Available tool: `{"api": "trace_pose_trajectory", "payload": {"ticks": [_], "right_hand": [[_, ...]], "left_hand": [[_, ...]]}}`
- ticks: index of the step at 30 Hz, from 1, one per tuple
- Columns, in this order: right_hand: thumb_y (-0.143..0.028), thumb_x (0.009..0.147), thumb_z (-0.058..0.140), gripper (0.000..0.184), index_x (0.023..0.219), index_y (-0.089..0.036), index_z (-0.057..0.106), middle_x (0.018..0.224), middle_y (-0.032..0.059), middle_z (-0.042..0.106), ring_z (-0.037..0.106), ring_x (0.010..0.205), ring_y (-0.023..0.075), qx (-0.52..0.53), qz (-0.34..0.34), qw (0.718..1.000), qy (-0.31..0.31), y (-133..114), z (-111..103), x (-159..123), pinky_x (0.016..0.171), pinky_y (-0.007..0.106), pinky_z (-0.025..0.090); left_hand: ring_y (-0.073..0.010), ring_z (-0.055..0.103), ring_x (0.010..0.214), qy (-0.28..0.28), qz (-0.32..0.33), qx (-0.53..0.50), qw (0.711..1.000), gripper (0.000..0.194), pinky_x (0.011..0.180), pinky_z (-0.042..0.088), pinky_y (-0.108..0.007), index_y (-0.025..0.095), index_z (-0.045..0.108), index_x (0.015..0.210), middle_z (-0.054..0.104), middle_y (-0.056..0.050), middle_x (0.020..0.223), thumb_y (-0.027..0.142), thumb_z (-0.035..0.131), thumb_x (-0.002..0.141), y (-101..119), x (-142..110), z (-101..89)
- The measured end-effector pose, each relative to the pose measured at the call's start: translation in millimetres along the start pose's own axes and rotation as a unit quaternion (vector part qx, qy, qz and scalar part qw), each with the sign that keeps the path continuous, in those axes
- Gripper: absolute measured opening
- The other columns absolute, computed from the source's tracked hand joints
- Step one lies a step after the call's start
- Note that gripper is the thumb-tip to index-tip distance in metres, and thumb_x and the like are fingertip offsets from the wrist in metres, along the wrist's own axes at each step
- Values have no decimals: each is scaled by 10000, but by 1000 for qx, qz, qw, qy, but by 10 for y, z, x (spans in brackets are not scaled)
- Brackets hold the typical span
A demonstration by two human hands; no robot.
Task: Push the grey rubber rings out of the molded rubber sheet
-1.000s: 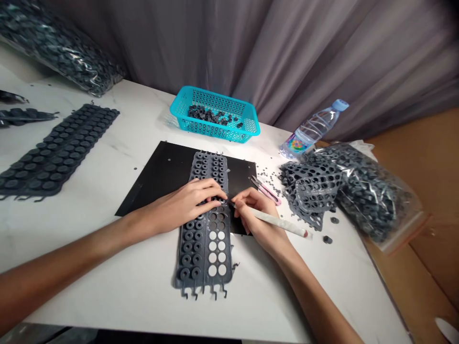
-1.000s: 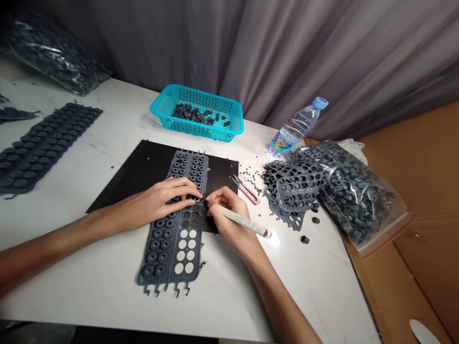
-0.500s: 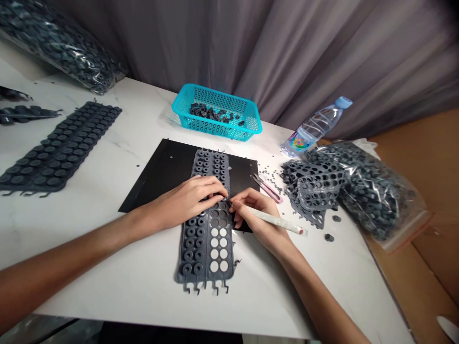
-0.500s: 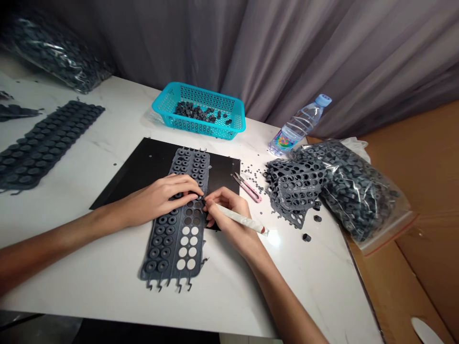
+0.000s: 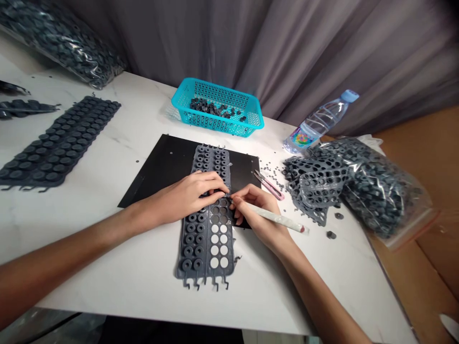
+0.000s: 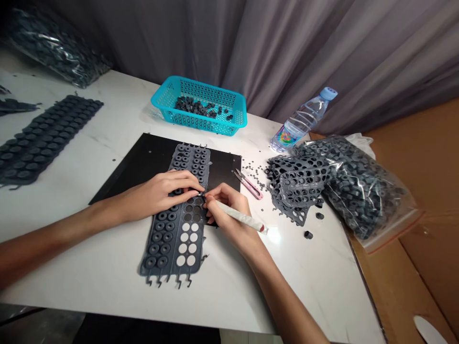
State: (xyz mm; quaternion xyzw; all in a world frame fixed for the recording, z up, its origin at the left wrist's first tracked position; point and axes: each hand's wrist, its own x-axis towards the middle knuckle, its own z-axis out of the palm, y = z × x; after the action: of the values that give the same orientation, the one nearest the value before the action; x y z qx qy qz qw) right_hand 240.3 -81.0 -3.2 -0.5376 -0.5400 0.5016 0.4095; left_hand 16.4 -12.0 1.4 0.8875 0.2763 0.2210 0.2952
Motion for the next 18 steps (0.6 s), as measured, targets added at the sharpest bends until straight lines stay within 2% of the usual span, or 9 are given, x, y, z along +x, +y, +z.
{"api": "trace_pose_trajectory", "payload": {"ticks": [3,6,9,12,14,15,18], "right_hand": [[-281,907,711,121,864,-189,647,735,-5,663,603,558,118,-11,2,1000,8,-44,26,-5,482,208,476],[-269,894,694,104,847,-194,638,695,-16,631,590,551,126,-24,4,1000,13,-64,36,-15,480,218,460],[-270,924,652,93,862,-202,636,691,-18,616,579,563,136,-47,-2,999,15,-51,36,-30,507,236,460],[-248,941,613,88,863,-209,625,704,-16,607,549,586,139,-99,-26,995,20,-47,62,-56,526,247,419],[-218,929,598,99,831,-212,601,686,-27,577,511,583,134,-143,-50,988,32,-65,103,-80,531,254,378],[-208,926,593,114,813,-215,584,671,-35,554,489,573,129,-163,-61,984,40,-77,127,-93,534,257,364],[-207,940,583,129,811,-216,582,672,-37,556,480,571,125,-197,-70,976,56,-95,174,-118,548,259,362]], "left_hand": [[-207,690,1136,0,8,16,1000,212,1018,500,-335,194,732,1201,719,-45,1209,274,560,1107,-2,8,1],[-219,688,1108,-6,40,87,995,228,1031,487,-364,185,723,1217,713,-68,1222,265,535,1117,0,3,-5],[-240,684,1073,-17,89,197,976,266,1013,476,-400,184,720,1208,713,-96,1214,166,472,1113,2,-22,10],[-247,686,1044,-13,107,234,966,320,1003,476,-417,184,713,1168,728,-101,1178,63,432,1072,18,-42,67],[-243,687,1039,21,105,197,975,326,1008,485,-416,173,700,1128,734,-100,1154,42,410,1059,35,-33,111],[-238,688,1038,59,89,161,981,309,1005,494,-407,171,688,1110,732,-98,1136,52,406,1063,42,-20,127],[-204,700,969,175,-24,-10,984,185,936,542,-353,182,646,1081,707,-70,1058,203,464,1103,39,37,114]]}}
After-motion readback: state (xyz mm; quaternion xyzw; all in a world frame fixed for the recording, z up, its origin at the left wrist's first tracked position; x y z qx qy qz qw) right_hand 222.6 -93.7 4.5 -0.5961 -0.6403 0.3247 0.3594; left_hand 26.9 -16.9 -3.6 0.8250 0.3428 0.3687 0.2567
